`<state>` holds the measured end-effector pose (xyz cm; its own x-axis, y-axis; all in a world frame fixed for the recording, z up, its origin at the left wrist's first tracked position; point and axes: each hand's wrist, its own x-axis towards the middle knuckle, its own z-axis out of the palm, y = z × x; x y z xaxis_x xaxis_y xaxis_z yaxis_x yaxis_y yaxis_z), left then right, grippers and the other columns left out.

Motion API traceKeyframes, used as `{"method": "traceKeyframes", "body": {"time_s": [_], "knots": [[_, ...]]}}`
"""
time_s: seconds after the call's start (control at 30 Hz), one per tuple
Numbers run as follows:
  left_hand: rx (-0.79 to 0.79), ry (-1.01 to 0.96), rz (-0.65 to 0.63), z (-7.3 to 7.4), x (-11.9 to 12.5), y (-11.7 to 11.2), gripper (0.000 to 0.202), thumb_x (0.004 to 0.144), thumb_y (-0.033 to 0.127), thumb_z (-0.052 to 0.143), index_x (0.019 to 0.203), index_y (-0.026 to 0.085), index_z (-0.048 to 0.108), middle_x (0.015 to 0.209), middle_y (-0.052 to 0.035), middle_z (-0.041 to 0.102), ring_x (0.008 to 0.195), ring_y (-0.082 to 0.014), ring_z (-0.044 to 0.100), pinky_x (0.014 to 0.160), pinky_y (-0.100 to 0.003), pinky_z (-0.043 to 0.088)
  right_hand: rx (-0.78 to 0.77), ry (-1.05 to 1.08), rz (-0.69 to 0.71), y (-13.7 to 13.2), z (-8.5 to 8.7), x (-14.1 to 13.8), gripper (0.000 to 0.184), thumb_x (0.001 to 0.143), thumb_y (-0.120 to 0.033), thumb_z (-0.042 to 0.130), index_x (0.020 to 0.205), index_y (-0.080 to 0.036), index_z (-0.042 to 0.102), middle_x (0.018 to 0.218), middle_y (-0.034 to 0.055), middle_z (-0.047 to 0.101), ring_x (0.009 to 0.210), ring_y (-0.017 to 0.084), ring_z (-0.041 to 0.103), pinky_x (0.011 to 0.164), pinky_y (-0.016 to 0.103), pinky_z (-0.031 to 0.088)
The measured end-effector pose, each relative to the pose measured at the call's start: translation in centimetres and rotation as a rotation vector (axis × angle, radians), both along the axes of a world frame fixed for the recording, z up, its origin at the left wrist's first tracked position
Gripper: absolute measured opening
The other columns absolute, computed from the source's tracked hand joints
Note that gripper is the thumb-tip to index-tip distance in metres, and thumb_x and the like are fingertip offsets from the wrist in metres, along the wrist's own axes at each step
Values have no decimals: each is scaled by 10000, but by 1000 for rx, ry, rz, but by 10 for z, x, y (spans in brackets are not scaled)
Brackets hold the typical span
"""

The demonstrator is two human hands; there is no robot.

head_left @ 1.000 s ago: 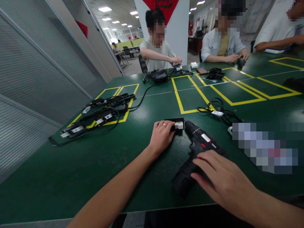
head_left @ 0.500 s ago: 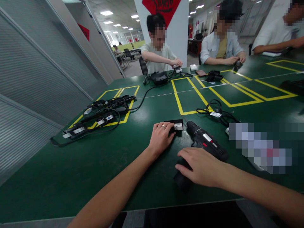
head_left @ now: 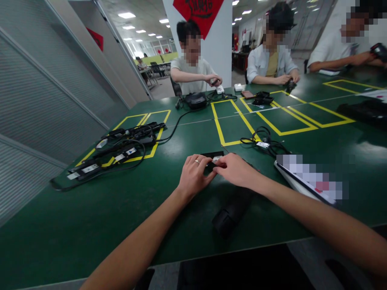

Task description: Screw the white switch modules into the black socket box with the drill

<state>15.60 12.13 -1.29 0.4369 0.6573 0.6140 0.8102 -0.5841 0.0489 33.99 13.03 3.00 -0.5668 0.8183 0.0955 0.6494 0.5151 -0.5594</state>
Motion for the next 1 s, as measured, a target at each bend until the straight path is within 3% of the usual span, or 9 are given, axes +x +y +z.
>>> {"method": "traceKeyframes", "body": {"time_s": [0.17, 0.33, 0.5, 0.63, 0.77, 0.9, 1.0], "knots": [[-106, 101, -115, 15, -14, 8, 243, 877, 316, 565, 1064, 162, 581, 944, -89, 646, 897, -222, 580, 813, -370, 447, 8, -47, 5, 7, 1, -11, 171, 907, -281, 588, 992, -147, 652, 972, 38, 705, 814, 183, 681, 719, 383, 565], [-439, -18, -227, 39, -37, 14, 233, 902, 279, 533, 1109, 201, 607, 1003, -64, 648, 929, -190, 593, 838, -340, 460, 79, -38, 19, 18, -4, -24, 186, 911, -279, 582, 1035, -154, 642, 1028, 53, 696, 871, 197, 677, 761, 409, 560], [-731, -133, -235, 48, -53, 18, 164, 871, 306, 563, 942, 196, 661, 890, -28, 660, 844, -163, 610, 784, -290, 473, 177, -12, 88, 16, -16, -35, 188, 917, -283, 574, 1039, -156, 640, 1013, 48, 698, 847, 190, 681, 743, 399, 565], [-962, -70, -178, 55, -71, 21, 206, 840, 367, 571, 885, 190, 666, 847, -20, 670, 807, -161, 609, 759, -272, 465, 310, -5, 95, 6, -19, -34, 198, 914, -279, 578, 1062, -159, 632, 1061, 56, 687, 918, 210, 670, 789, 428, 554], [-1154, 71, -45, 59, -115, 27, 220, 792, 390, 599, 851, 192, 676, 874, -16, 684, 824, -164, 618, 746, -247, 444, 455, -47, 23, -2, -17, -27, 252, 905, -241, 589, 1147, -170, 598, 1182, 76, 639, 1037, 249, 629, 846, 472, 530], [-1301, 138, 84, 47, -161, 35, 281, 732, 421, 635, 918, 215, 682, 907, -6, 697, 841, -175, 627, 726, -235, 438, 542, -115, -47, -5, -21, -26, 267, 895, -242, 601, 1152, -171, 593, 1223, 85, 615, 1065, 260, 612, 852, 478, 526], [-1380, 160, 161, 35, -178, 38, 322, 674, 447, 656, 892, 213, 692, 875, -1, 701, 835, -188, 625, 718, -236, 436, 585, -161, -82, -6, -24, -27, 257, 889, -253, 607, 1132, -169, 604, 1236, 87, 610, 1092, 268, 598, 876, 492, 510]]}}
